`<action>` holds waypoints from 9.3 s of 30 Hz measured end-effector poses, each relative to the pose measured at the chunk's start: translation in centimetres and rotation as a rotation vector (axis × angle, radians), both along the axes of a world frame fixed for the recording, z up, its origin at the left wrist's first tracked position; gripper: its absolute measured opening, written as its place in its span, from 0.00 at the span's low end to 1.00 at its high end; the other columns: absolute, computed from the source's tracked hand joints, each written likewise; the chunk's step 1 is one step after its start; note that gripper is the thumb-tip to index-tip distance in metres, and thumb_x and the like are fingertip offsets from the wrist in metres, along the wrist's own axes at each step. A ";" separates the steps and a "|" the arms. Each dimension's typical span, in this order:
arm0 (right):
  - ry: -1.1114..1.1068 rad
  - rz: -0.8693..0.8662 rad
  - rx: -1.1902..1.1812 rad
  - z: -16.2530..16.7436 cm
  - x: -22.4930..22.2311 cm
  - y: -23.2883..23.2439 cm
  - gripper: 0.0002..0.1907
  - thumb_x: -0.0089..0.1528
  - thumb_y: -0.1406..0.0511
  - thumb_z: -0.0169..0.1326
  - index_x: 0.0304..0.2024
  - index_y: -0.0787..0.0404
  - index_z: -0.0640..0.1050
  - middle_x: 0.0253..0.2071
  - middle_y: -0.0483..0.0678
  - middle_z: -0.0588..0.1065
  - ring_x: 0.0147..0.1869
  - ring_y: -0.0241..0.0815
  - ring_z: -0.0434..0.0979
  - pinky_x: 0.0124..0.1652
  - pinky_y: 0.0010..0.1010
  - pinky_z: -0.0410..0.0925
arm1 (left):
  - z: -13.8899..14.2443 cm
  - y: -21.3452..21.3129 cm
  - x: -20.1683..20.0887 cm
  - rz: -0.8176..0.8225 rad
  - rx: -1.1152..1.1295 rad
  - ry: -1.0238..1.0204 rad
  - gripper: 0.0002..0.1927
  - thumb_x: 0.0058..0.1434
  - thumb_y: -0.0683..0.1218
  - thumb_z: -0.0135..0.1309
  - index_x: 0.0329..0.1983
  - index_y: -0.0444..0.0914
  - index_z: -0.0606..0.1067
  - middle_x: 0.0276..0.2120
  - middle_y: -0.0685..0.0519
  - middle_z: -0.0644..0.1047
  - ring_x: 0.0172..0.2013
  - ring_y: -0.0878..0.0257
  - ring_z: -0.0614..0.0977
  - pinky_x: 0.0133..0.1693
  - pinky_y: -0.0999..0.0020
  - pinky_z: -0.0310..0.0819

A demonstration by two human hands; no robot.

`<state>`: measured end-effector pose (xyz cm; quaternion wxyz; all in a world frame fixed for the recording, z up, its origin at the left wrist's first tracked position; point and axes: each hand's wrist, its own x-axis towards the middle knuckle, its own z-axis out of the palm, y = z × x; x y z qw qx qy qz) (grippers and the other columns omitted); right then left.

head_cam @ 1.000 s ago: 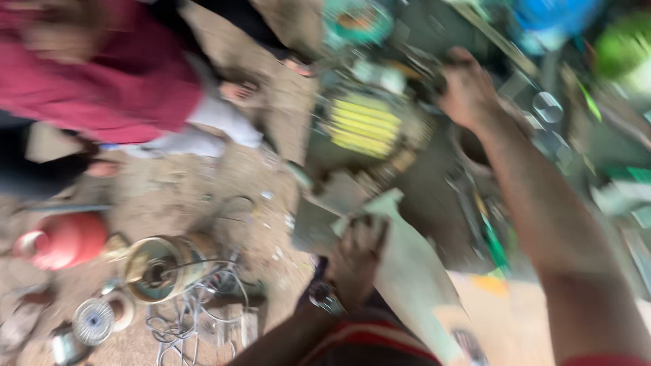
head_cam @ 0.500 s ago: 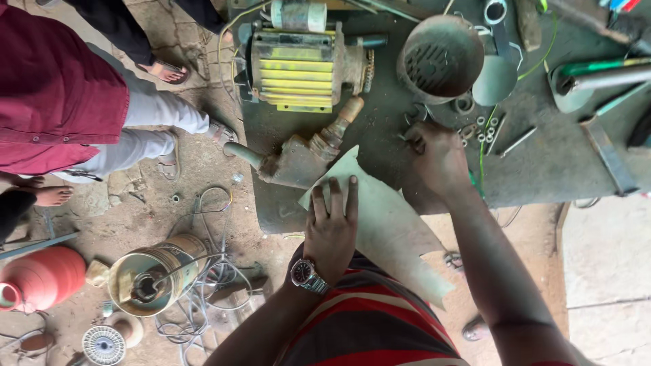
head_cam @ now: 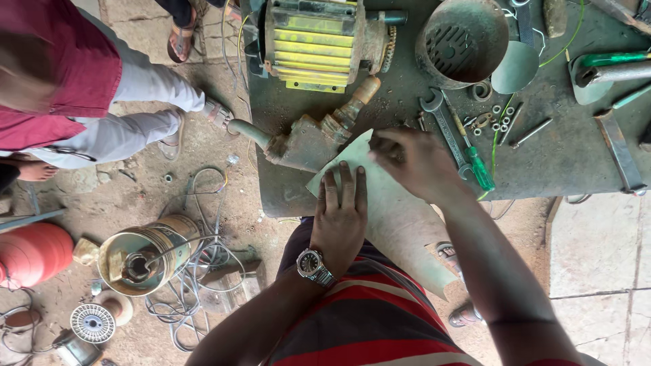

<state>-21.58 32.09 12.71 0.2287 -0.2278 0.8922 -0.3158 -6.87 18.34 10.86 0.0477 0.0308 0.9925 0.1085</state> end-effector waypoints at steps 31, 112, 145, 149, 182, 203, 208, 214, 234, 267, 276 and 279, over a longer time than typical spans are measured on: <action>0.458 -0.092 -0.011 -0.3 3.8 -2.0 0.05 0.61 0.69 0.61 0.41 0.59 0.83 0.38 0.48 0.81 0.40 0.47 0.81 0.45 0.42 0.70 | 1.0 -0.6 -1.3 0.081 0.020 0.059 0.38 0.56 0.44 0.57 0.69 0.24 0.62 0.65 0.39 0.66 0.60 0.42 0.73 0.54 0.55 0.79; 0.308 -0.339 -0.115 0.3 1.7 8.2 0.12 0.62 0.68 0.60 0.47 0.66 0.75 0.32 0.53 0.79 0.31 0.47 0.82 0.31 0.36 0.71 | 1.5 0.0 -1.3 0.098 -0.118 -0.061 0.39 0.59 0.44 0.50 0.74 0.31 0.57 0.64 0.44 0.65 0.60 0.51 0.69 0.51 0.50 0.68; 0.208 -0.062 -0.196 -3.8 12.0 -0.6 0.25 0.49 0.71 0.57 0.51 0.69 0.75 0.60 0.63 0.74 0.46 0.62 0.82 0.41 0.45 0.76 | -0.5 -2.1 -1.0 0.001 0.121 -0.009 0.35 0.59 0.47 0.54 0.69 0.30 0.65 0.67 0.37 0.65 0.64 0.41 0.68 0.57 0.44 0.69; 0.018 -0.077 -0.119 -3.1 10.6 -0.8 0.24 0.55 0.71 0.56 0.55 0.65 0.76 0.57 0.57 0.75 0.48 0.56 0.83 0.45 0.42 0.78 | -0.5 -2.1 -1.4 -0.004 0.114 -0.012 0.30 0.59 0.47 0.53 0.65 0.32 0.68 0.67 0.39 0.65 0.65 0.43 0.69 0.56 0.46 0.70; 0.496 -0.262 0.079 -3.3 13.3 -1.5 0.30 0.63 0.70 0.54 0.69 0.58 0.71 0.37 0.55 0.78 0.29 0.57 0.79 0.31 0.45 0.72 | 0.1 -4.8 -0.2 -0.062 0.180 0.090 0.35 0.60 0.41 0.52 0.70 0.24 0.62 0.62 0.39 0.65 0.54 0.47 0.74 0.53 0.53 0.73; 0.748 -0.286 -0.148 -3.7 13.2 -1.3 0.25 0.65 0.74 0.56 0.66 0.62 0.74 0.39 0.54 0.76 0.35 0.46 0.78 0.35 0.38 0.72 | -0.4 -5.1 0.3 -0.103 0.043 0.167 0.35 0.59 0.45 0.55 0.70 0.28 0.65 0.62 0.46 0.69 0.54 0.54 0.74 0.47 0.58 0.71; 0.644 -0.278 -0.096 -3.9 13.6 -1.3 0.26 0.64 0.75 0.56 0.66 0.61 0.76 0.41 0.53 0.76 0.33 0.45 0.78 0.34 0.38 0.73 | -0.4 -5.2 0.0 -0.108 0.056 0.174 0.36 0.59 0.45 0.57 0.69 0.27 0.65 0.63 0.45 0.69 0.53 0.54 0.74 0.47 0.57 0.72; 0.630 -0.247 -0.061 -4.0 13.6 -0.9 0.26 0.62 0.73 0.57 0.64 0.59 0.76 0.42 0.53 0.76 0.36 0.48 0.79 0.37 0.39 0.73 | -0.2 -5.0 0.1 -0.111 0.063 0.130 0.36 0.58 0.45 0.57 0.69 0.27 0.65 0.62 0.44 0.69 0.54 0.52 0.75 0.48 0.55 0.73; 0.619 -0.287 -0.219 -3.2 13.4 -1.2 0.25 0.64 0.76 0.55 0.64 0.61 0.76 0.42 0.54 0.75 0.37 0.50 0.79 0.37 0.40 0.73 | -0.6 -5.1 -0.1 -0.132 0.061 0.089 0.32 0.55 0.45 0.56 0.63 0.28 0.72 0.69 0.44 0.64 0.56 0.51 0.73 0.49 0.54 0.72; 0.644 -0.271 -0.160 -4.0 13.6 -1.1 0.28 0.62 0.77 0.54 0.65 0.58 0.76 0.39 0.53 0.77 0.35 0.50 0.79 0.36 0.39 0.74 | 0.3 -5.0 0.1 -0.115 0.067 0.165 0.36 0.57 0.45 0.56 0.68 0.25 0.65 0.64 0.42 0.66 0.54 0.50 0.74 0.51 0.54 0.72; 0.678 -0.272 -0.172 -3.8 13.6 -1.1 0.26 0.62 0.77 0.53 0.64 0.61 0.76 0.44 0.57 0.78 0.39 0.52 0.81 0.38 0.40 0.74 | 0.1 -5.2 0.1 -0.121 0.081 0.171 0.34 0.60 0.46 0.55 0.69 0.26 0.66 0.63 0.43 0.66 0.55 0.50 0.74 0.52 0.54 0.72; 0.672 -0.253 -0.154 -3.7 13.5 -1.3 0.25 0.62 0.76 0.54 0.63 0.61 0.76 0.44 0.57 0.78 0.40 0.52 0.81 0.39 0.39 0.74 | 0.2 -5.2 0.0 -0.121 0.082 0.139 0.35 0.60 0.46 0.55 0.69 0.26 0.65 0.63 0.42 0.66 0.55 0.49 0.74 0.52 0.53 0.72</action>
